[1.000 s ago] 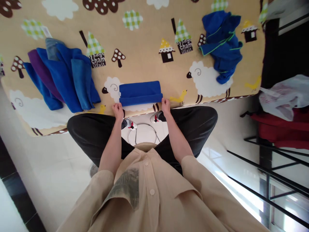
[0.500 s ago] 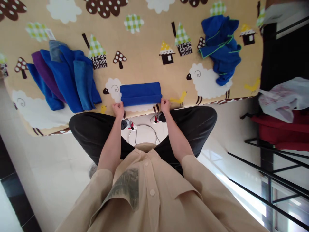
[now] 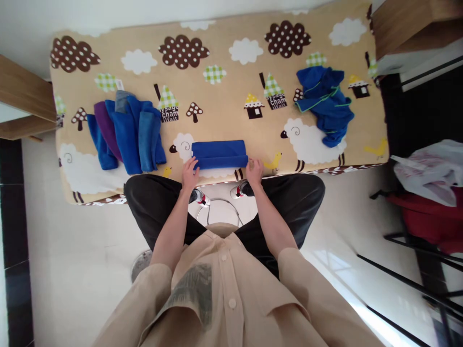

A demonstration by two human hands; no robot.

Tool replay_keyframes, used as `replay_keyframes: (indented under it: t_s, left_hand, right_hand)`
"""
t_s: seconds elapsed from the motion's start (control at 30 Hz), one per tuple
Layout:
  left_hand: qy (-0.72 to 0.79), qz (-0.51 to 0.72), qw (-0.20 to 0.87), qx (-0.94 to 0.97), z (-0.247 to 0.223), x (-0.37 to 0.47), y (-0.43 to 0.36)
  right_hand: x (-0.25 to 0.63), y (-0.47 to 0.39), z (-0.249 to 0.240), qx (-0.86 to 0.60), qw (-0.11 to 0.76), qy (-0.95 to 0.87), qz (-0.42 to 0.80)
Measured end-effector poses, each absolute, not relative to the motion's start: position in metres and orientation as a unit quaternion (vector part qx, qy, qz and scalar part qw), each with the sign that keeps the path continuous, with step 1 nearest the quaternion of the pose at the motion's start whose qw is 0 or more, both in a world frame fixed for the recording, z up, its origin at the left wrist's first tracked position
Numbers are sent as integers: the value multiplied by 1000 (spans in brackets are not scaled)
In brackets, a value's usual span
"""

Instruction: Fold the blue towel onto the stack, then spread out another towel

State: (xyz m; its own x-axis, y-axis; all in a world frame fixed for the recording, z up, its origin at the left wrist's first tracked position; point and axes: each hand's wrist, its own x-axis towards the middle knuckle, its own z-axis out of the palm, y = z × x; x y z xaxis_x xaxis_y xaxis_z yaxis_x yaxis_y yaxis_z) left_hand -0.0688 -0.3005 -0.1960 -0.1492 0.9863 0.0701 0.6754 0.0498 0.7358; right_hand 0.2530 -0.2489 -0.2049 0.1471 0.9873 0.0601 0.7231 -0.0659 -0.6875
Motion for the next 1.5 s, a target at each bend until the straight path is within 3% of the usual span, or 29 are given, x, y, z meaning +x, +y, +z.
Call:
replay_keyframes:
  t_s: [0.2, 0.4, 0.87, 1.2, 1.5]
  left_hand:
    - [667, 201, 282, 660, -212, -70, -293]
    - [677, 191, 279, 654, -218, -71, -277]
    - [710, 398, 320, 486, -249, -98, -237]
    - [752, 422, 330, 384, -263, -102, -234]
    - [803, 364, 315, 350, -251, -99, -218]
  right_hand:
    - [243, -251, -198, -603, 188, -732, 256]
    - [244, -236, -206, -618, 143, -721, 278]
    - [276, -175, -234, -645, 178, -631, 394]
    - [260, -172, -240, -696, 159, -616, 333]
    - [254, -160, -241, -725, 125, -587, 337]
